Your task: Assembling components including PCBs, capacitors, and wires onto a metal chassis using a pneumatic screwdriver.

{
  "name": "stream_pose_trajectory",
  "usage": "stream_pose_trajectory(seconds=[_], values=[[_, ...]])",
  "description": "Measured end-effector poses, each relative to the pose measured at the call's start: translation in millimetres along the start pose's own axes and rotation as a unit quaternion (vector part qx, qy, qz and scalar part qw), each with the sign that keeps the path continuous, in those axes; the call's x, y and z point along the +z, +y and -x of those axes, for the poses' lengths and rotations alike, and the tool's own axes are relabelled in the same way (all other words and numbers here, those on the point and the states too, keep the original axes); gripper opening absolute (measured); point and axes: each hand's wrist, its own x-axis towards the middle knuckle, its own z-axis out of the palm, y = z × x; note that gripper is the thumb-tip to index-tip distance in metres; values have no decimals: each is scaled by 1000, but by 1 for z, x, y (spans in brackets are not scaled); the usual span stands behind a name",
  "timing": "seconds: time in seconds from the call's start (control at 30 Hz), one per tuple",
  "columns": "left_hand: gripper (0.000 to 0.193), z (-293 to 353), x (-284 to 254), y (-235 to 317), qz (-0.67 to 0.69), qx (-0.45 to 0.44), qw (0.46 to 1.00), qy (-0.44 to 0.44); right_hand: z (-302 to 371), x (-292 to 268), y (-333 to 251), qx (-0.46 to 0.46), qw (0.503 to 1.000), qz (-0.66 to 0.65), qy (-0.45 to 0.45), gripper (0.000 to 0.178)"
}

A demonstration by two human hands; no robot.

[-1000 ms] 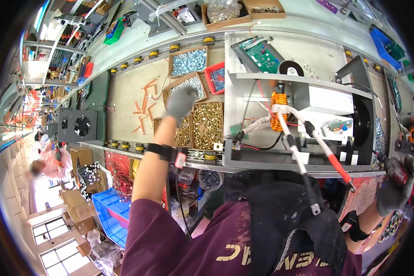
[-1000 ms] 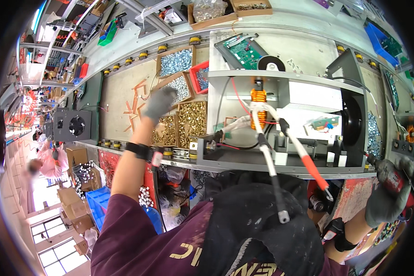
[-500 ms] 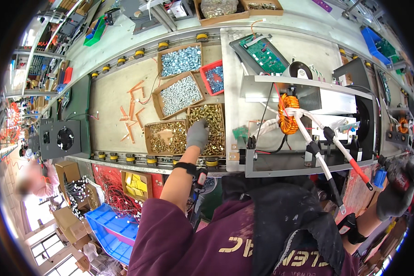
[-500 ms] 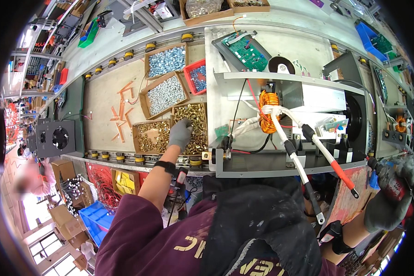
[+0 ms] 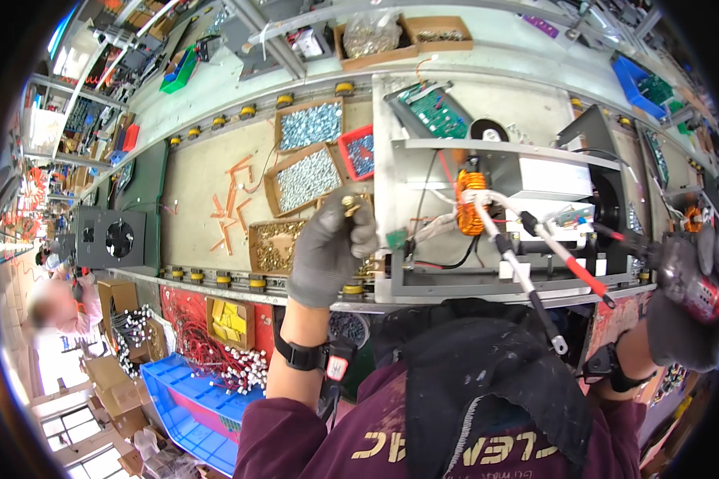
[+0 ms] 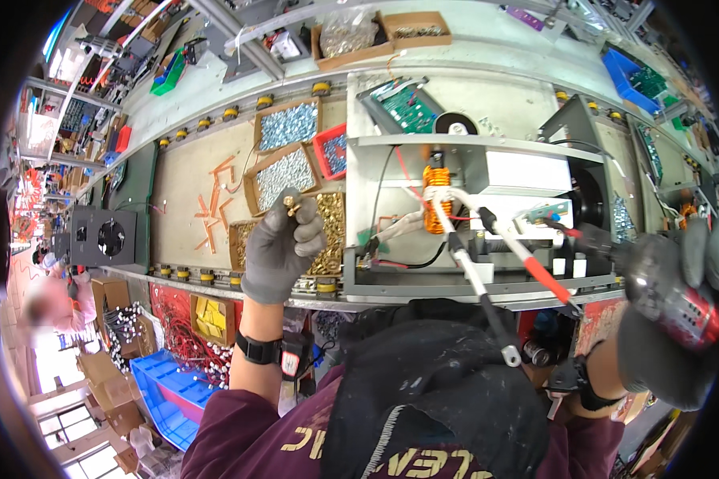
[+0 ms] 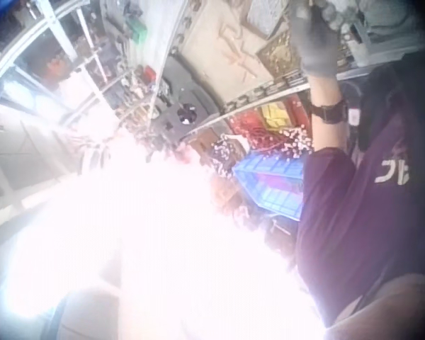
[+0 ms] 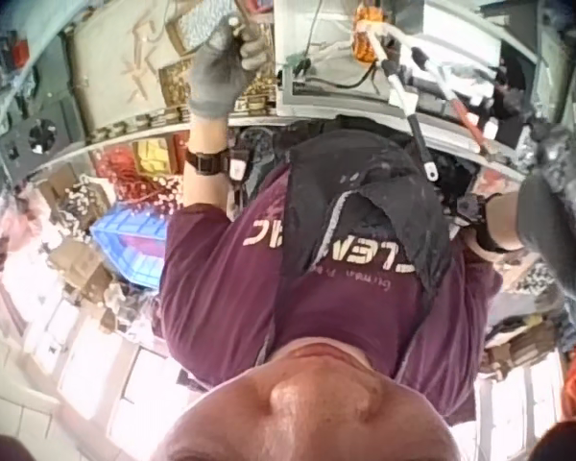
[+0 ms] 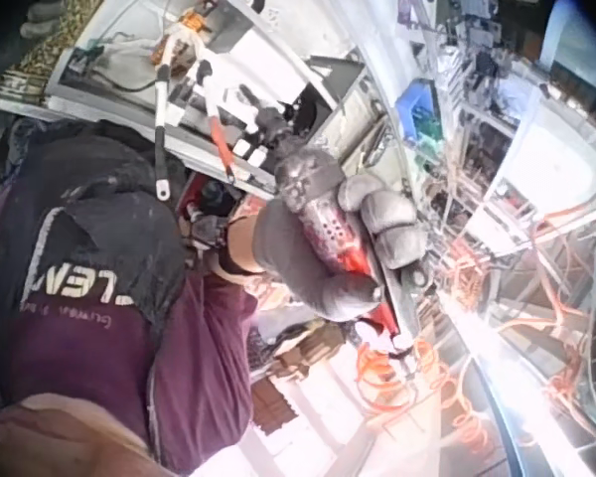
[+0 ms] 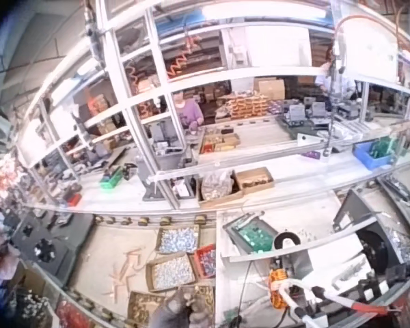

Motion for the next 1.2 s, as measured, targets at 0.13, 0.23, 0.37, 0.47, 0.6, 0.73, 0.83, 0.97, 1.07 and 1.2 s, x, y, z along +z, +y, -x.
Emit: stream_pose_trajectory(seconds=[0.13, 0.23, 0.37, 0.47, 0.6, 0.73, 0.83, 0.97, 1.07, 1.2], values=[[30, -20, 92, -35, -25, -124, 984, -124, -11, 13, 4, 14, 993, -94, -64, 25], [28, -32, 130, -64, -99, -141, 968, -184, -2, 17, 7, -41, 992, -119, 33, 31], [35, -34, 149, -81, -145, -184, 963, -134, 3, 3, 9, -79, 995, -14, 61, 34], [33, -35, 154, -86, -173, -183, 958, -137, 7, -1, 11, -80, 994, -4, 72, 33], [30, -42, 157, -86, -184, -222, 948, -136, 6, -11, 9, -91, 995, 17, 29, 32], [33, -49, 160, -88, -121, -257, 947, -154, 5, -18, 5, -104, 992, 73, 10, 33], [28, -48, 160, -90, -19, -229, 951, -206, 1, -21, 5, -105, 995, 2, -1, 32], [36, -44, 156, -83, -59, -199, 959, -195, 1, -29, 9, -111, 988, -78, 70, 32], [37, -46, 153, -75, -79, -217, 964, -128, 6, -43, 1, -108, 982, -96, 120, 32], [34, -60, 163, -78, -401, -129, 892, -166, 16, -67, -14, -92, 971, -158, 151, 35]])
